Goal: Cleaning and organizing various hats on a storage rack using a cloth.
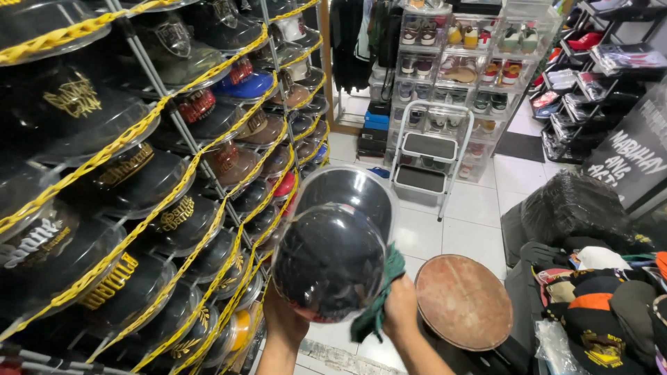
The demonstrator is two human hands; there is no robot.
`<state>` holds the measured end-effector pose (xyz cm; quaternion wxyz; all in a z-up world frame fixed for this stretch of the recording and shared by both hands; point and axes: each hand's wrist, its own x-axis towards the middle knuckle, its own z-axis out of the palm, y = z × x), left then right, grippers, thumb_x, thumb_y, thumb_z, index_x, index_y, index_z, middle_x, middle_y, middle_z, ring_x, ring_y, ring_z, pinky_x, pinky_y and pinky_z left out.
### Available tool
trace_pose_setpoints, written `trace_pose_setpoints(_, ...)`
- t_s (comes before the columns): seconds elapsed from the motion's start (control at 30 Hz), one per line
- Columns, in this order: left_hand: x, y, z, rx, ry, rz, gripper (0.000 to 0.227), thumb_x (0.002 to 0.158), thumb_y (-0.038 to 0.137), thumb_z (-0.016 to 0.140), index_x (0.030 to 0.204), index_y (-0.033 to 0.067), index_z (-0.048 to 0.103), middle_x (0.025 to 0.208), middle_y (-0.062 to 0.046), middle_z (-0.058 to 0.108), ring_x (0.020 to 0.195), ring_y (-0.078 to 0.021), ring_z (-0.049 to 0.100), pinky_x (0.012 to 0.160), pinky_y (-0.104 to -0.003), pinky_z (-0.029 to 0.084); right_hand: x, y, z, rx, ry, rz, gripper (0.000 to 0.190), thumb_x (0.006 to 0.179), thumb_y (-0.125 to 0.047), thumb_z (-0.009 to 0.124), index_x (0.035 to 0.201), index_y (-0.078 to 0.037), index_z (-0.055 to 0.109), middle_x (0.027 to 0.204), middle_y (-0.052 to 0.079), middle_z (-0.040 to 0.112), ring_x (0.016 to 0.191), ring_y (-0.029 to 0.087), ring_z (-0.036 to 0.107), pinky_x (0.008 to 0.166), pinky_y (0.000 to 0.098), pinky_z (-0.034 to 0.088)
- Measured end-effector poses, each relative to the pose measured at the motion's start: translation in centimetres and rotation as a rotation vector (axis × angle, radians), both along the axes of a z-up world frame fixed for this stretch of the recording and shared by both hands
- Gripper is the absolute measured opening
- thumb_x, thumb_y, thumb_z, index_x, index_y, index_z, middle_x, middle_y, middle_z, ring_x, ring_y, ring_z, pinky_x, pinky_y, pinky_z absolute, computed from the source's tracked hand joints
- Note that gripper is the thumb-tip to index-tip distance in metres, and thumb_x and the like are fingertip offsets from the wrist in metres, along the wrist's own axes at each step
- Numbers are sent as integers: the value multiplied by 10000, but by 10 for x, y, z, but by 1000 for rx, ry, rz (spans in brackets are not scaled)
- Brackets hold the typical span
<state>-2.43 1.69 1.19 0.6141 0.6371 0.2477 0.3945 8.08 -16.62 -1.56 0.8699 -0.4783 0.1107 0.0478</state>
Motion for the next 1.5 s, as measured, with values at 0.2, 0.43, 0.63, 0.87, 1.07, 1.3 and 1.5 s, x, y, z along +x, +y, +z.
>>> trace_pose_setpoints(0.2,-9,21,-8,291,121,106,842,680,519,718,1344,30,551,1245,-214,681,1211,-438,621,1002,-550,501,30,1,55,-451,-87,125,255,981,-243,561,802,-70,617,709,11,562,676,138,447,591,323,397)
trace_pose_setpoints(0.43,-3,14,58,-172,6,187,523,818,354,654,1255,72,603,1218,-152,686,1154,-364,637,913,-500,528,-26,49,5,-369,-32,86,159,845,-98,501,768,-12,610,698,118,569,679,207,424,582,395,370)
trace_pose_setpoints(0.63,-4,-6,45,-309,-36,151,479,928,446,635,1285,127,630,1259,-91,704,1116,-317,669,921,-421,526,-69,71,-5,-36,127,20,202,868,-4,467,966,77,624,798,258,635,661,351,569,602,444,478)
trace_pose_setpoints(0.87,-21,34,41,-912,-567,-841,830,898,697,542,1388,26,542,1234,-247,697,1109,-416,678,969,-590,523,-16,3,-32,-567,-100,0,250,850,-63,450,880,2,690,795,92,652,774,195,529,678,389,470)
trace_pose_setpoints(1.07,3,25,25,191,51,-260,962,514,133,1001,1366,106,553,1347,-76,721,1248,-225,660,1109,-305,446,30,-17,-61,-383,-441,99,280,946,-82,539,1026,4,793,946,50,773,871,128,662,809,285,543)
trace_pose_setpoints(1.3,-6,40,-59,497,332,-27,1153,408,330,1000,1420,97,498,1325,-138,667,1201,-345,631,1048,-418,468,-48,28,-43,127,113,-14,221,1028,-99,516,1178,-8,651,1026,183,717,916,265,647,817,388,520)
trace_pose_setpoints(1.5,-33,25,-12,-825,-345,187,341,1001,306,593,1199,30,621,1204,-187,699,1140,-310,645,1004,-447,504,-28,25,-85,-191,131,105,208,873,-5,521,1011,-12,677,783,146,638,673,208,493,607,358,414)
